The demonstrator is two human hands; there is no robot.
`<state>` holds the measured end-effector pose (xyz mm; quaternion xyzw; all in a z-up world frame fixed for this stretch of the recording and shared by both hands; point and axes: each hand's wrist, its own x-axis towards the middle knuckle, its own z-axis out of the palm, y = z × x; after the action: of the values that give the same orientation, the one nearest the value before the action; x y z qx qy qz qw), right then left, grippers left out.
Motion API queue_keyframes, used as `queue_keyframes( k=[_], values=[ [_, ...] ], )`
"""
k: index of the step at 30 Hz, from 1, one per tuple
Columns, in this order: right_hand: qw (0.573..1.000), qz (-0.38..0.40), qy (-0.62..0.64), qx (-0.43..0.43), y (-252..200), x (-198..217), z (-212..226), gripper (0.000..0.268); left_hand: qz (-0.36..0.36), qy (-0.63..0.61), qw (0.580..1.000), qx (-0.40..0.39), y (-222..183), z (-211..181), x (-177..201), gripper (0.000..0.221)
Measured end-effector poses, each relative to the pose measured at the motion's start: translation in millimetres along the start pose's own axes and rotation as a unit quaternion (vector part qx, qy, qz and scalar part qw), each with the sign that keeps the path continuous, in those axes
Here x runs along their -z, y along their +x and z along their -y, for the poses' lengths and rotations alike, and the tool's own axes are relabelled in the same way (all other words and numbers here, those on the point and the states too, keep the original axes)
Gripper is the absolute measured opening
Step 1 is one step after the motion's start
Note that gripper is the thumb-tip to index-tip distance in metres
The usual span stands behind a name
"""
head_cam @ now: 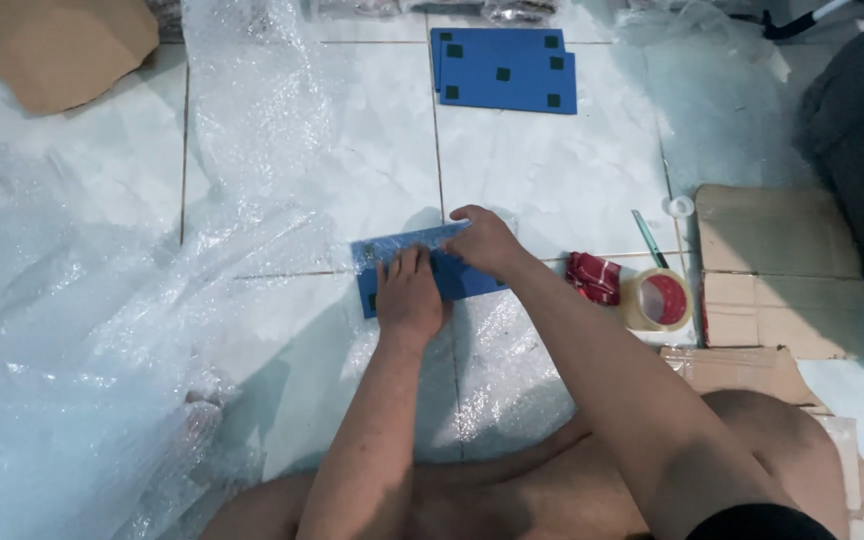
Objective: Wrapping a blue rectangular object in bubble wrap and securing it with tape
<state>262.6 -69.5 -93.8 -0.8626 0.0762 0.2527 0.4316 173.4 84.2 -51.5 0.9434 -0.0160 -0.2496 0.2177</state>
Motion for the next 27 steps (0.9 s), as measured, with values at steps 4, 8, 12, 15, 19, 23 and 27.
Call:
queue_keyframes(
  k=[4, 8, 12, 15, 19, 23, 27],
  values=[
    [1.0, 0.02, -0.004, -0.014, 0, -3, 14, 0.064, 0.006, -0.003, 1.0, 0.007, 8, 3, -5, 0.069],
    [0.999, 0.028, -0.017, -0.027, 3, -3, 19, 0.065, -0.004, -0.001, 1.0, 0.009, 22, 13, -22, 0.08],
    [0.998, 0.034, -0.036, -0.033, 5, -5, 20, 0.066, -0.041, -0.004, 0.999, 0.011, 22, 15, -29, 0.071],
    [0.997, 0.044, -0.053, -0.027, -2, -5, 25, 0.062, -0.06, -0.003, 0.998, 0.01, 26, 17, -37, 0.066],
    [0.997, 0.034, -0.063, -0.032, 10, -10, 18, 0.067, -0.08, -0.014, 0.997, 0.001, 23, 16, -35, 0.061],
    [0.993, 0.02, -0.098, -0.064, 22, -17, 19, 0.064, -0.045, -0.018, 0.998, 0.026, 23, 14, -28, 0.075],
    [0.986, 0.018, -0.145, -0.083, 32, -23, 18, 0.061, -0.05, -0.044, 0.997, 0.038, 26, 15, -29, 0.077]
  ],
)
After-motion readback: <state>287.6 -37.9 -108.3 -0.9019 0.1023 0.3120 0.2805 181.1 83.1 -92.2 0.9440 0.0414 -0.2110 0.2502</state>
